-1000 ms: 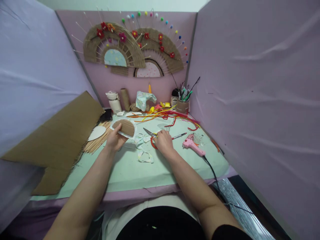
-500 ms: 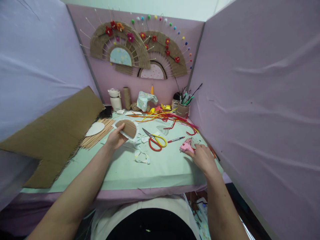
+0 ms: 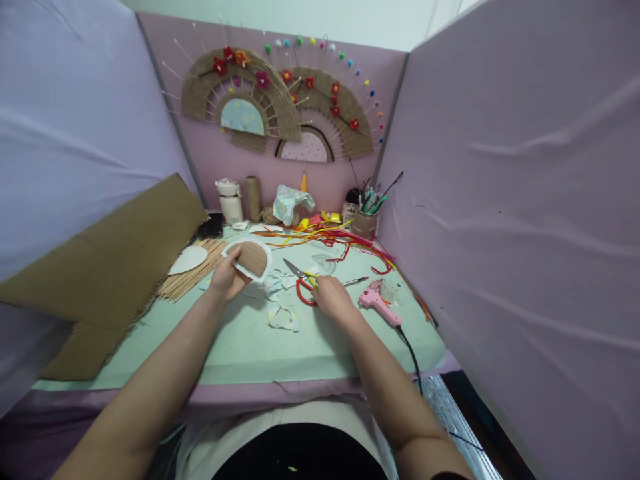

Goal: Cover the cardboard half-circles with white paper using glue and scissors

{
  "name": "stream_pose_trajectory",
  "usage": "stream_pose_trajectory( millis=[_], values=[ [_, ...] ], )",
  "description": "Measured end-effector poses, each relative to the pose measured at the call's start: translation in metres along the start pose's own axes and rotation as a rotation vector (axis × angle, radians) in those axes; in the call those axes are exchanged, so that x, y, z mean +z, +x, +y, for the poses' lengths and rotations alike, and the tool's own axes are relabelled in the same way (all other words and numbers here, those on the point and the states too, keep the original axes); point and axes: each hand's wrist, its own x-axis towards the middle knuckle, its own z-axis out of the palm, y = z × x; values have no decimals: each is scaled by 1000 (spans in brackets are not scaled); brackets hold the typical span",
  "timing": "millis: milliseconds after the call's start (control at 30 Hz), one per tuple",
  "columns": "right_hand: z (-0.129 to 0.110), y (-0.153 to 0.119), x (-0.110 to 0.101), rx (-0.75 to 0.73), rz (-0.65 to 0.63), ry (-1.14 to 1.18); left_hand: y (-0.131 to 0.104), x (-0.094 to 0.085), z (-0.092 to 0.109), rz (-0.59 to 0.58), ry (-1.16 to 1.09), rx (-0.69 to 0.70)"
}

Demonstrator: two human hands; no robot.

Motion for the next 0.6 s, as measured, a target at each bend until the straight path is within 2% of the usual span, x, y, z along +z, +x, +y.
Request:
stream_pose_trajectory(
  millis=[133, 300, 433, 533, 600],
  values=[
    [-15, 34, 4, 46, -102, -46, 3, -3, 4, 38, -79, 63],
    [-6, 50, 4, 26, -153, -49, 5, -6, 8, 102, -135, 135],
    [6, 35, 2, 19, -90, -1, 4, -6, 9, 133, -132, 185],
    [12, 7, 0, 46, -45, 308, 4, -6, 7, 139, -125, 225],
    [12, -19, -2, 3, -99, 632, 4, -6, 6, 138, -109, 238]
  ],
)
